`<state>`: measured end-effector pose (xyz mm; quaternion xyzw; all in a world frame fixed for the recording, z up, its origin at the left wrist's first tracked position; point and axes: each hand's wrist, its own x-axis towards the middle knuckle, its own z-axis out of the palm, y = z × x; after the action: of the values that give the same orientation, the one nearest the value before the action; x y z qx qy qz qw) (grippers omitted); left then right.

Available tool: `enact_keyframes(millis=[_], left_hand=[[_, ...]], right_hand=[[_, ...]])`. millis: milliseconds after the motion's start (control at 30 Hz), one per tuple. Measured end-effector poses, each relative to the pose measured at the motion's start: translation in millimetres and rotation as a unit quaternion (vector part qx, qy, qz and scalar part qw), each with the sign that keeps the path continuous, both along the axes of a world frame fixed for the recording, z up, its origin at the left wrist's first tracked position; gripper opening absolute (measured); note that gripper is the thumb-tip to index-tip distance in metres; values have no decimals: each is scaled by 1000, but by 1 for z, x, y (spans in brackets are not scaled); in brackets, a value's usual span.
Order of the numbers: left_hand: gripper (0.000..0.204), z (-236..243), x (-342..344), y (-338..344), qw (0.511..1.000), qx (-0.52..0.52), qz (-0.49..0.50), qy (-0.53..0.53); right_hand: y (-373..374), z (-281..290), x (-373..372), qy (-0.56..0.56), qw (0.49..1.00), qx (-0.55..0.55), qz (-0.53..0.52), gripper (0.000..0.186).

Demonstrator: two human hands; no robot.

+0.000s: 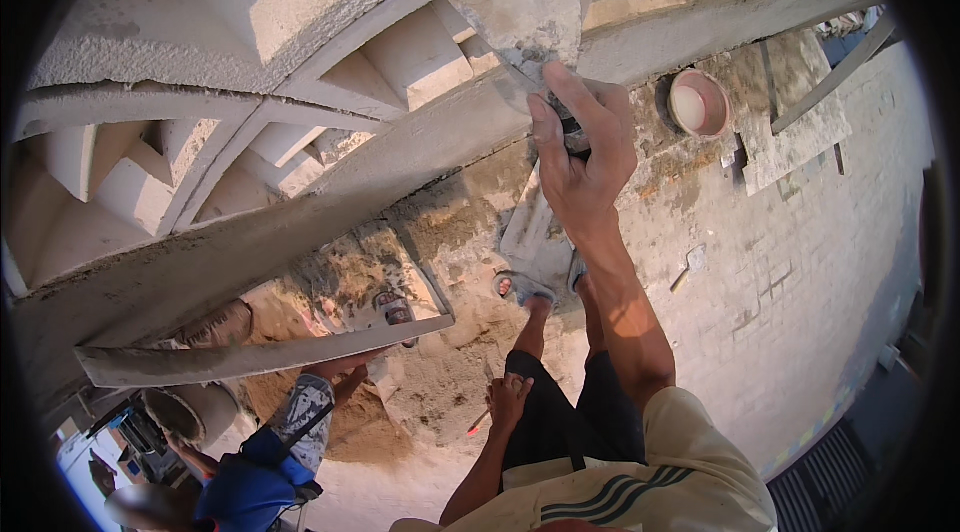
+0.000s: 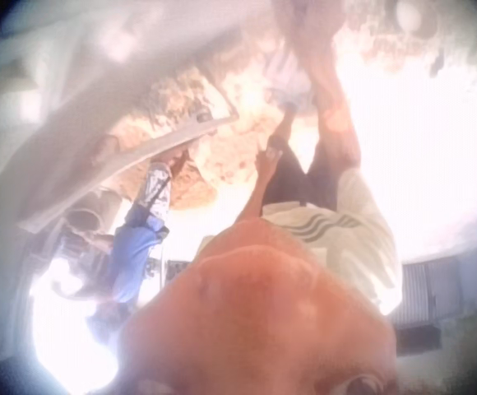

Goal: The person applies plaster to a ceiling grid using a trowel and smooths the surface with a brush. Another person is visible in the background working on a wall.

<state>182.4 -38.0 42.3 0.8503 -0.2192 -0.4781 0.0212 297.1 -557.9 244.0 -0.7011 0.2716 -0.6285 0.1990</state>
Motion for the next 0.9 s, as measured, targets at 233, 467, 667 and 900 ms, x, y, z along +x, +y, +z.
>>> enact_keyframes(millis=[233,467,667,900], left_hand=[[46,-8,-2,0,999,-39,3,-10],[45,2,-7,-15,999,-16,34,-2],[44,-6,-8,-7,999,-25,37,-2],[40,-11,-3,-1,1000,-21,13,-16]], right_hand=[[1,1,-4,-6,1000,23,15,50],[66,-29,-48,164,969,162,90,50],[75,-13,-20,195,959,186,87,53],[85,-29,-22,202,950,229,68,47]])
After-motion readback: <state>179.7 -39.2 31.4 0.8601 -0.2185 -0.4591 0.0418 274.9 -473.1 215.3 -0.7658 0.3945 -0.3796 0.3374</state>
